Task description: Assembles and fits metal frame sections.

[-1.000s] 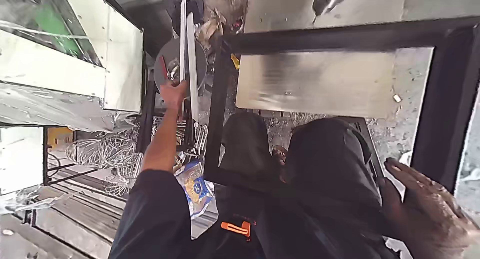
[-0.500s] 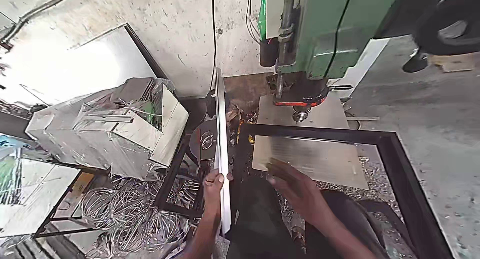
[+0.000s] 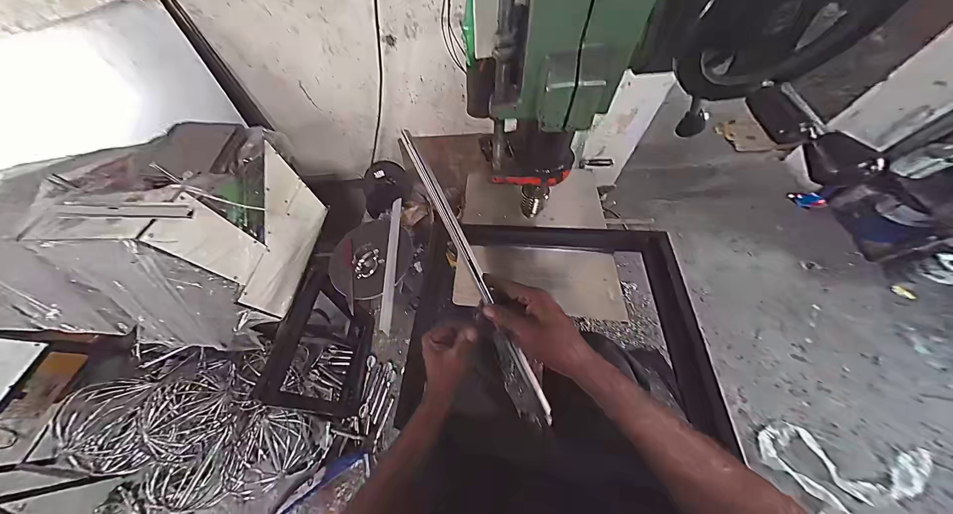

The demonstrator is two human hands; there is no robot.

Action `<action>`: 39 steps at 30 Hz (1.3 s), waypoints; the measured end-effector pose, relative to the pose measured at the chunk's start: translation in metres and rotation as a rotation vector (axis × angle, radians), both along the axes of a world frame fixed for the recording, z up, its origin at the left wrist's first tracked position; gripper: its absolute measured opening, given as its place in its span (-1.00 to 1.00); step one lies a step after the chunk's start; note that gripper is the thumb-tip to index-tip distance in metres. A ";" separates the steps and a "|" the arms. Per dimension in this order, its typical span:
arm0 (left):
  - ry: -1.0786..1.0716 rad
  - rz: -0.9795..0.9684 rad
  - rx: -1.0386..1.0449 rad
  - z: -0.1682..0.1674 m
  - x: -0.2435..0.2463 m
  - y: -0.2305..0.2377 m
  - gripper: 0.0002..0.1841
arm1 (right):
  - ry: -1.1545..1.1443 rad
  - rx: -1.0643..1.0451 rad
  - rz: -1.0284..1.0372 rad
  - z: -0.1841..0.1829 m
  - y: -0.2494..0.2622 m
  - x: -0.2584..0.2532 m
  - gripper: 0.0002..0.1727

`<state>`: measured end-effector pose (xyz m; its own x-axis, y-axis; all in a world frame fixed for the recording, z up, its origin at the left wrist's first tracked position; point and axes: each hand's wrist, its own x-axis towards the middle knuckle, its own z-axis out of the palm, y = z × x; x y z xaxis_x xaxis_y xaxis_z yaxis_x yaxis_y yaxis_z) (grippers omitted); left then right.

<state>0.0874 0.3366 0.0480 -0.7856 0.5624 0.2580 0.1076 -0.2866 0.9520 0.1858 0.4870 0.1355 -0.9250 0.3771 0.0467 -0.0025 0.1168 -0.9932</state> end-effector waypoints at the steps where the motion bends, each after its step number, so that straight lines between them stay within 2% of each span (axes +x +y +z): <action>1: -0.026 0.006 -0.041 -0.002 -0.002 0.000 -0.69 | -0.008 -0.033 0.011 -0.006 0.002 0.013 -0.49; 4: -0.022 -0.139 -0.064 -0.003 -0.007 0.004 -0.41 | -0.111 -0.086 0.061 -0.022 -0.001 0.051 -0.52; 5: -0.031 -0.166 -0.055 -0.003 -0.003 0.010 -0.38 | -0.144 -0.122 0.087 -0.027 -0.003 0.061 -0.53; 10: -0.231 -0.232 -0.024 -0.007 0.033 0.031 -0.71 | -0.253 -0.207 0.164 -0.051 -0.007 0.096 -0.55; 14: -0.323 -0.231 -0.068 -0.012 0.037 0.030 -0.67 | -0.210 -0.237 0.094 -0.059 -0.004 0.106 -0.66; 20: -0.320 -0.052 -0.179 -0.004 0.038 0.031 -0.68 | -0.291 0.114 -0.106 -0.059 -0.008 0.107 -0.67; 23: -0.333 -0.055 -0.128 -0.017 0.034 0.029 -0.60 | -0.314 0.178 -0.167 -0.059 -0.004 0.121 -0.67; 26: -0.335 -0.017 -0.104 -0.023 0.040 0.025 -0.47 | -0.320 0.148 -0.275 -0.057 0.001 0.150 -0.68; 27: -0.326 0.011 -0.091 -0.025 0.043 0.021 -0.40 | -0.346 0.148 -0.331 -0.055 -0.002 0.162 -0.67; 29: -0.335 0.097 -0.032 -0.025 0.047 0.020 -0.30 | -0.446 0.243 -0.463 -0.053 -0.005 0.184 -0.43; 30: -0.363 0.160 -0.012 -0.023 0.047 0.022 -0.29 | -0.501 0.338 -0.534 -0.055 -0.005 0.195 -0.36; 34: -0.435 0.351 0.026 -0.004 0.028 0.027 -0.32 | -0.628 0.639 -0.744 -0.065 0.007 0.240 -0.38; 36: -0.416 0.340 0.071 0.006 0.007 0.025 -0.34 | -0.719 0.682 -0.771 -0.066 0.021 0.254 -0.39; 39: -0.361 0.333 0.124 0.033 -0.023 0.023 -0.35 | -0.825 0.641 -0.783 -0.068 0.042 0.258 -0.38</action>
